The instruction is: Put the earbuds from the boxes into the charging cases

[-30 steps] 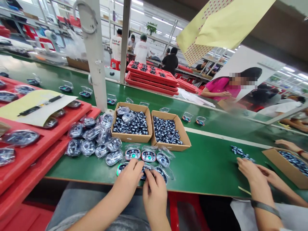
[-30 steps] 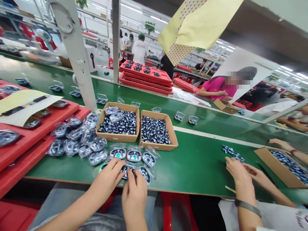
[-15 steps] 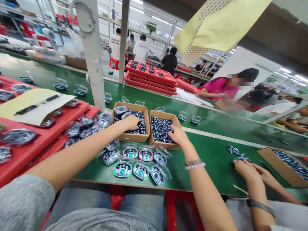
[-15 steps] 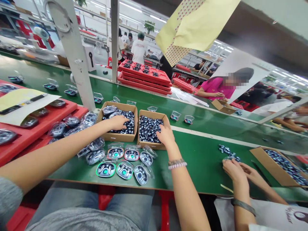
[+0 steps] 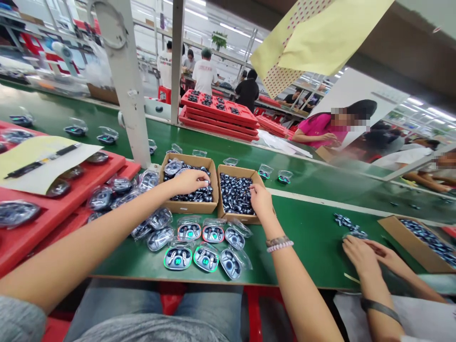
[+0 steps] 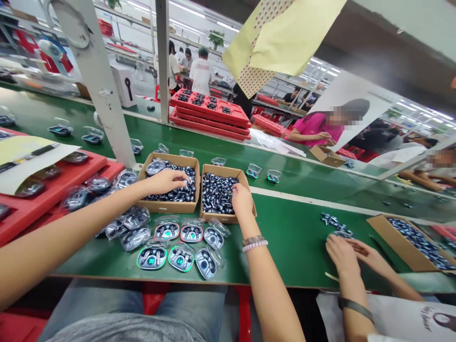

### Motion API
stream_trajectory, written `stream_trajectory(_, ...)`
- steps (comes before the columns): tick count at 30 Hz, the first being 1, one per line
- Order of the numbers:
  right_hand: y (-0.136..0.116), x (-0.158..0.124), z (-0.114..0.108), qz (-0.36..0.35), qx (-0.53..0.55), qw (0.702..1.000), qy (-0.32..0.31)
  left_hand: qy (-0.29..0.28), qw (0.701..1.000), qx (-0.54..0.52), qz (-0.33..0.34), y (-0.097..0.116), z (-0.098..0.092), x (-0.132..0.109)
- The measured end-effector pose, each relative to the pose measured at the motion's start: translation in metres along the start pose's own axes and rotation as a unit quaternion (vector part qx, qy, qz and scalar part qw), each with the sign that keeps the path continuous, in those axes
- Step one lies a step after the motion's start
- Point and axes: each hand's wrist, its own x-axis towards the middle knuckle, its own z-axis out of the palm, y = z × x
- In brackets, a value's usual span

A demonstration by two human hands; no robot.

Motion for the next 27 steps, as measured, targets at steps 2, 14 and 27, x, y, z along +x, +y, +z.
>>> stream_trajectory(2,0.003,0.0,0.0,0.027,0.063,0.998,0.001,0.0,0.996,-0.085,0.008,0.01,0.0,-0.009)
stream_trajectory(14,-0.037,-0.056,-0.043,0.054,0.368,0.928,-0.006,-0.059,0.709,-0.702,-0.009,0.051,0.019,-0.083)
stream_trajectory(27,-0.055,-0.232,-0.039,0.232,0.762,0.589,-0.139,-0.005,0.945,-0.327,0.015,0.088,0.081,-0.109)
